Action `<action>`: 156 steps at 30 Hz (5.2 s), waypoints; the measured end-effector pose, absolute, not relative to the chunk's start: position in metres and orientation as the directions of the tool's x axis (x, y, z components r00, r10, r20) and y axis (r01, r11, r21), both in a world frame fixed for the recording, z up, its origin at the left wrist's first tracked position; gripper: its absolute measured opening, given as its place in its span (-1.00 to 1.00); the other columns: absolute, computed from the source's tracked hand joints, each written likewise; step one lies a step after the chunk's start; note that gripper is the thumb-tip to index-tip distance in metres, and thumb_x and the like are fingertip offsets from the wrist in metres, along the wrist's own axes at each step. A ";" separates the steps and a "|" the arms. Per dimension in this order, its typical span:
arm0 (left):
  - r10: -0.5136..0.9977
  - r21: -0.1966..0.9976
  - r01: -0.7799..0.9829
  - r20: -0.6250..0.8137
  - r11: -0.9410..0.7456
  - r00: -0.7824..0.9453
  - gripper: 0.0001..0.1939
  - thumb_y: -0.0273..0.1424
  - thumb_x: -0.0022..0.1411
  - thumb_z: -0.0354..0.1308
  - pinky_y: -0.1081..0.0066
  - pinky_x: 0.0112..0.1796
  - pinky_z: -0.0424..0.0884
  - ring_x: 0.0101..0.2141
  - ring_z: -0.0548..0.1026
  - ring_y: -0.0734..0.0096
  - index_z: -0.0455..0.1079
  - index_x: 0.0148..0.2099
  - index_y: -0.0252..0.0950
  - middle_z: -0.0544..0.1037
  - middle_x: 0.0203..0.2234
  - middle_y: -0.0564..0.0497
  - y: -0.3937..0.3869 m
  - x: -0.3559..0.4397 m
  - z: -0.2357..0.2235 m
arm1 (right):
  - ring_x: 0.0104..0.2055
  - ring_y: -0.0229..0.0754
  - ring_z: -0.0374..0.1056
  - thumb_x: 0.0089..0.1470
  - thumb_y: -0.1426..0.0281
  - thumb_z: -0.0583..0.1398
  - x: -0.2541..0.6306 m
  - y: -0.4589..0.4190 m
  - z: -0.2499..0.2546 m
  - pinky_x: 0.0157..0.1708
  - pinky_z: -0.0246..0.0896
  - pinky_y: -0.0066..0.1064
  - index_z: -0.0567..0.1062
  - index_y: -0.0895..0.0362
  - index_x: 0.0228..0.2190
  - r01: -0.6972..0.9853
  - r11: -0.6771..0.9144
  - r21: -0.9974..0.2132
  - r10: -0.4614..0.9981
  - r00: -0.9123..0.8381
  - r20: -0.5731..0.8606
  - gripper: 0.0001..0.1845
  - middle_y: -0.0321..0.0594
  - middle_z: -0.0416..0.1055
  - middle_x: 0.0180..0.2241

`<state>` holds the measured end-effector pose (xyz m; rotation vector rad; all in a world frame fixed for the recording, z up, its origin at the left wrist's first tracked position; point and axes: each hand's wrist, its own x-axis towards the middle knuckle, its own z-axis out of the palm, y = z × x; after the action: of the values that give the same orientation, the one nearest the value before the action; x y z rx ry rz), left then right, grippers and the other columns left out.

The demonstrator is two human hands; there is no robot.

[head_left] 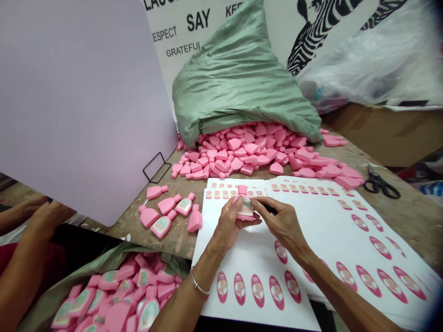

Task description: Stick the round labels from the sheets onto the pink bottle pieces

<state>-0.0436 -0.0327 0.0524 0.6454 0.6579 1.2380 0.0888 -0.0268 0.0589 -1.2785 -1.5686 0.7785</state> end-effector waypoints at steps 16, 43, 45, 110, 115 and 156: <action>0.967 0.746 -0.616 -0.167 0.252 0.192 -0.40 0.04 0.19 -0.03 0.24 -0.38 0.53 -0.49 0.49 0.34 0.44 -0.28 -0.49 0.52 -0.45 -0.16 -0.035 -0.041 0.057 | -0.30 -0.08 0.28 0.16 0.21 0.10 0.108 -0.032 0.080 -0.26 0.00 -0.25 0.52 0.13 -0.16 0.927 0.352 -0.133 0.723 -0.178 0.668 -0.67 -0.13 0.44 -0.44; 0.956 0.731 -0.624 -0.143 0.277 0.257 -0.45 0.00 0.20 0.00 0.19 -0.35 0.52 -0.42 0.53 0.24 0.44 -0.20 -0.46 0.53 -0.49 -0.15 -0.040 -0.051 0.054 | -0.55 -0.31 0.13 -0.12 0.02 0.25 0.091 -0.025 0.086 -0.53 0.16 -0.42 0.37 0.14 -0.55 -0.046 -0.179 -0.983 0.945 -0.284 -0.159 -0.57 -0.34 0.20 -0.60; 0.950 0.711 -0.634 -0.182 0.305 0.254 -0.46 -0.01 0.20 0.00 0.16 -0.34 0.52 -0.43 0.52 0.24 0.43 -0.20 -0.46 0.53 -0.50 -0.14 -0.040 -0.052 0.053 | -0.54 -0.32 0.11 -0.12 0.04 0.26 0.091 -0.025 0.087 -0.53 0.15 -0.43 0.39 0.14 -0.52 -0.038 -0.166 -0.985 0.955 -0.255 -0.151 -0.59 -0.34 0.20 -0.58; 0.992 0.983 0.139 -0.116 0.122 -0.044 -0.73 -0.22 0.17 0.06 0.23 -0.23 0.40 -0.39 0.50 0.26 0.27 -0.16 -0.28 0.49 -0.45 -0.02 -0.068 -0.100 0.043 | -0.13 -0.04 0.42 -0.06 0.03 0.20 0.083 0.039 0.025 -0.18 0.33 -0.27 0.41 0.10 -0.12 0.583 0.184 -0.791 0.983 -0.114 0.144 -0.47 -0.08 0.46 -0.12; 0.942 0.723 0.679 0.123 0.131 -0.313 -0.69 -0.32 0.21 -0.01 0.14 -0.06 0.29 0.00 0.39 0.01 0.28 -0.02 -0.29 0.47 -0.10 -0.24 -0.044 -0.121 0.018 | -0.30 -0.05 0.43 0.04 0.12 0.14 0.031 0.096 0.025 -0.37 0.21 -0.33 0.47 0.17 -0.33 0.735 0.316 -0.600 0.944 -0.177 0.280 -0.64 -0.05 0.50 -0.36; 0.979 0.906 0.375 -0.162 0.196 -0.121 -0.78 -0.23 0.07 0.15 0.43 -0.44 0.29 -0.46 0.36 0.37 0.33 -0.28 -0.26 0.42 -0.50 0.02 -0.051 -0.091 0.043 | -0.29 -0.09 0.34 0.15 0.14 0.05 0.146 -0.015 0.012 -0.26 0.14 -0.22 0.34 0.04 -0.04 0.797 0.364 -0.482 0.928 -0.352 0.118 -0.61 -0.16 0.45 -0.29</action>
<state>-0.0913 -0.0511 0.0433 1.3025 1.6426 0.9186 0.1457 -0.0153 0.0124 -1.5084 -2.2596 0.4878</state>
